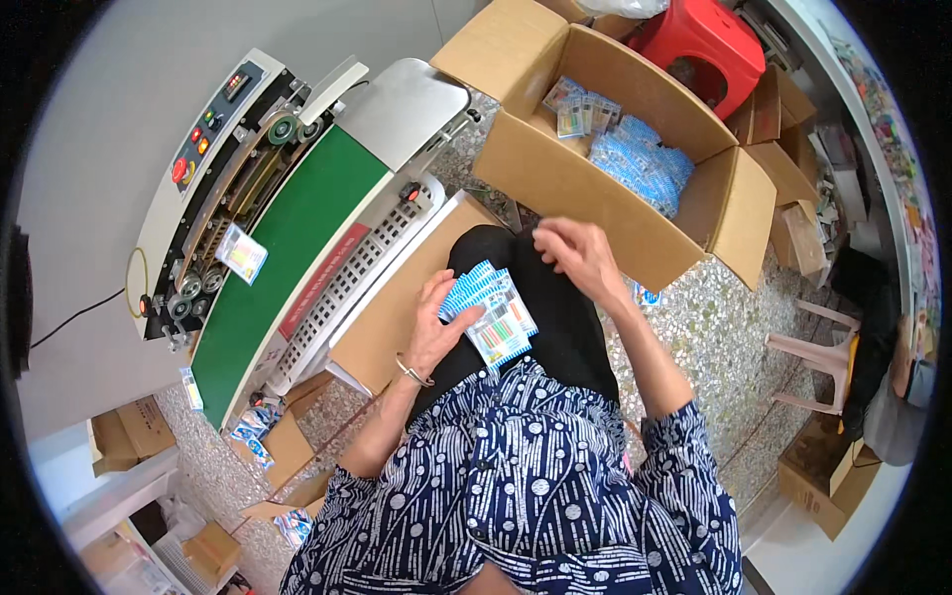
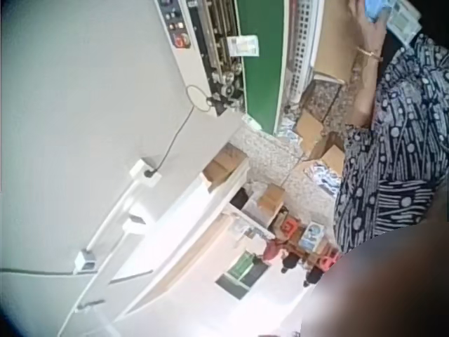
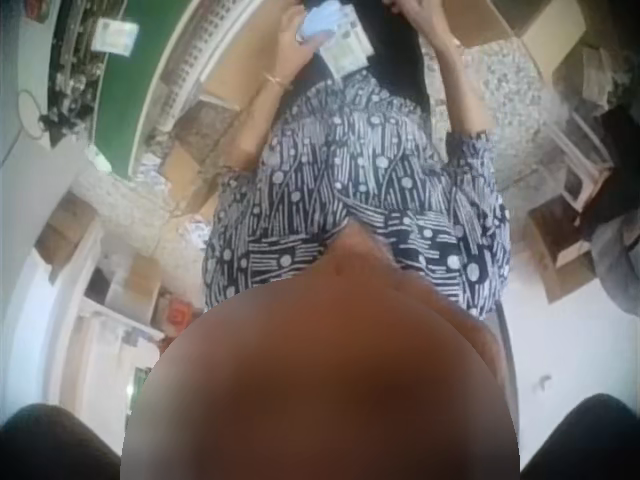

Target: Feeding small plastic-wrapped packages through a heat-sealing machine and placing them into a cardboard box.

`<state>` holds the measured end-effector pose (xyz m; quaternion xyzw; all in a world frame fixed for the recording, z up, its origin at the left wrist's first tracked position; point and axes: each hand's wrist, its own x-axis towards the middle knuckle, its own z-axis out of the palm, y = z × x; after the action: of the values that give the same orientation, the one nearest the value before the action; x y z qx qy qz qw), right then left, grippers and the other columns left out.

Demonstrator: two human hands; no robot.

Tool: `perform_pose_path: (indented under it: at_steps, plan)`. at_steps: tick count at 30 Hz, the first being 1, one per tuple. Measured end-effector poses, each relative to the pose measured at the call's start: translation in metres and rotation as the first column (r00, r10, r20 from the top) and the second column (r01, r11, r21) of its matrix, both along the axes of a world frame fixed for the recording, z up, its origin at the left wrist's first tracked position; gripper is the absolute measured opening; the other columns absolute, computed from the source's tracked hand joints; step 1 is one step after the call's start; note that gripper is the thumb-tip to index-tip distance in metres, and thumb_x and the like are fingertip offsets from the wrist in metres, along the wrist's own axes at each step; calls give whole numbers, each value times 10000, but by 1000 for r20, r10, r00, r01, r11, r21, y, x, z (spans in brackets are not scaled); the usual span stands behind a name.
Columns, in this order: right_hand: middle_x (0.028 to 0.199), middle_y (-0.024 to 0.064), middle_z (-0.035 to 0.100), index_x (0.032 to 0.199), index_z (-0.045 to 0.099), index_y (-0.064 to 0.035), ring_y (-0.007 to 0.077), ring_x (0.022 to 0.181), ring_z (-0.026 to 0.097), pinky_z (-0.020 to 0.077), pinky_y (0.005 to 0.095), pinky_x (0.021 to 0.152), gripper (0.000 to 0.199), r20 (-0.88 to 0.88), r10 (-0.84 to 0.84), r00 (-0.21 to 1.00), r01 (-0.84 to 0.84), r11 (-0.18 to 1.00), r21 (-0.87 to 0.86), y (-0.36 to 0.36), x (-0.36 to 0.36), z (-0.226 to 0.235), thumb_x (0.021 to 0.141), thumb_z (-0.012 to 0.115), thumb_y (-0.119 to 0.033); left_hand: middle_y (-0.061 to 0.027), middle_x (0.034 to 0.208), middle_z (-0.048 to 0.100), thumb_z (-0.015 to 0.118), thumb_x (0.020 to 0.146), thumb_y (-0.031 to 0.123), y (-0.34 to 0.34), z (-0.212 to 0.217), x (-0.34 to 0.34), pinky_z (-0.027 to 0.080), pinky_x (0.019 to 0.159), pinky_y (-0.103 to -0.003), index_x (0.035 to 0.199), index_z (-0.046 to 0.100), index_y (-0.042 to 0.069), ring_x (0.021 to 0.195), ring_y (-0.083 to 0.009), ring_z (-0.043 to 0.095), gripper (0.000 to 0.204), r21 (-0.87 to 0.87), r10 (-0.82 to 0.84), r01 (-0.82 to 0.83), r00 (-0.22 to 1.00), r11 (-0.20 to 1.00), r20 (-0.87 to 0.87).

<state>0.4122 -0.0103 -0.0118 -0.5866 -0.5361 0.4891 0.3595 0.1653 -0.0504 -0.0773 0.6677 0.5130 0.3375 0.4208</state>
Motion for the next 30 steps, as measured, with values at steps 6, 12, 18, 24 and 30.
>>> perform_pose_path:
  at_steps: [6,12,18,24,30]
  plan:
    - [871,65,647,1030,603,30,109,753,598,489,236,649,287,-94,-91,991,85,994,-65,-46,2,-10,881,575,-214,-189,1078,554,727,711,177,-16,32,31,426,883,-382,1035,546,-17,1011,-340,535,418,257,-35,56,996,965,-85]
    - [1199,90,510,1242,459,3,168,1089,484,453,309,887,531,-281,276,919,-298,954,-39,-45,2,-8,769,683,-87,-58,873,632,699,764,115,-8,38,17,488,691,-258,1030,544,9,767,-132,602,326,-171,-31,59,986,983,167]
    - [1054,115,592,1230,439,24,177,983,562,438,299,866,690,-24,209,978,-205,971,126,-40,-56,40,694,770,-255,-33,941,618,678,787,70,33,103,4,476,756,-213,1094,522,0,830,-82,579,352,-323,57,92,905,942,421]
    - [1033,39,589,1157,500,4,102,941,546,440,260,841,462,-406,151,901,-114,987,115,-23,-74,65,768,710,-129,-56,1155,564,648,812,62,22,139,-10,420,949,-330,1228,460,30,1092,-181,529,457,-377,259,217,427,901,866]
    - [876,29,611,1040,564,-8,73,776,559,496,242,655,318,-424,168,890,-83,974,212,-20,-95,66,817,665,-212,-60,1109,593,644,809,42,9,141,-3,474,872,-303,1181,495,28,1001,-162,582,401,-414,303,159,462,896,834]
